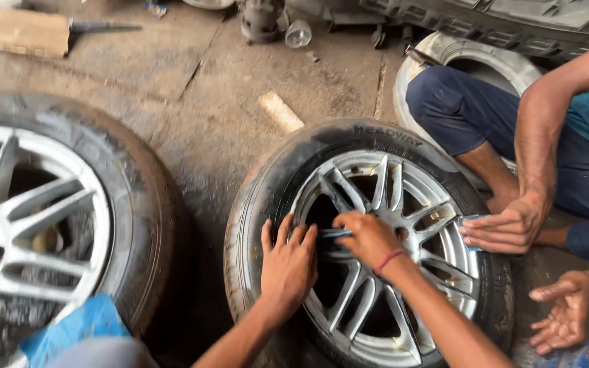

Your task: Cleaning and wiping down car tire rims using a cloth and blue padding.

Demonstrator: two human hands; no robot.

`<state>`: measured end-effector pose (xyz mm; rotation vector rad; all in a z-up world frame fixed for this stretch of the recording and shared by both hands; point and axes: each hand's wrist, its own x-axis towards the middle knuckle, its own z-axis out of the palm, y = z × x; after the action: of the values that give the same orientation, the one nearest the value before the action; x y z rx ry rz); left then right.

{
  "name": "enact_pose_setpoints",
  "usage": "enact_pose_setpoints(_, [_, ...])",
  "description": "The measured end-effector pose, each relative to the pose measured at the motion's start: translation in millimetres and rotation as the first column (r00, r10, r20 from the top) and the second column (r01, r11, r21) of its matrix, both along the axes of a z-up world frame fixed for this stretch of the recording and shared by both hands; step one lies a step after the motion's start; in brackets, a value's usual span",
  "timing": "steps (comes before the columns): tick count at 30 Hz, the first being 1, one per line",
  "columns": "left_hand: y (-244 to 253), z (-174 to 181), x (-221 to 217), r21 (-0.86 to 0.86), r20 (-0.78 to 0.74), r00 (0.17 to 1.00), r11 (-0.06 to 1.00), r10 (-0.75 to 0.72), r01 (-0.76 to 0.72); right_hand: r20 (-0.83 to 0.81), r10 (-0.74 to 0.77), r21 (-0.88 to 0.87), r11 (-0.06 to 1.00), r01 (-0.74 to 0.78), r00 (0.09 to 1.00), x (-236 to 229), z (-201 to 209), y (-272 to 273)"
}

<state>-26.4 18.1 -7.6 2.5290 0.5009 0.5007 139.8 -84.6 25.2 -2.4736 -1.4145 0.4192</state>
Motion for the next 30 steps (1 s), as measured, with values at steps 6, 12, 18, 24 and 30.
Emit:
enact_pose_setpoints(6, [-2.1,-4.8,0.3,0.071,0.098,0.993,0.994,0.072,-0.080,0.249,0.243,0.101,0.956,-0.275,0.938,10.9,-28.8,1.4])
enact_pose_setpoints(12, [-5.7,-5.0,7.7,0.052,-0.084,0.990,0.992,0.117,-0.113,0.067,0.073,0.006,0.997,-0.073,0.995,34.9,-11.5,-31.9])
enact_pose_setpoints(18, [1.1,1.5,-4.4,-0.096,0.083,0.991,0.990,0.108,-0.100,0.050,0.158,0.236,0.958,-0.165,0.986,-2.2,-35.2,6.7])
enact_pose_setpoints(24, [11.1,-5.3,-9.9,-0.289,0.033,0.987,0.947,0.159,-0.143,0.231,0.161,0.338,0.912,-0.234,0.960,-1.6,-29.5,-16.6])
enact_pose_setpoints(30, [5.5,-5.2,-16.7,-0.342,0.266,0.930,0.927,0.254,-0.156,0.259,0.057,0.156,0.983,-0.100,0.964,-16.5,-25.4,-0.3])
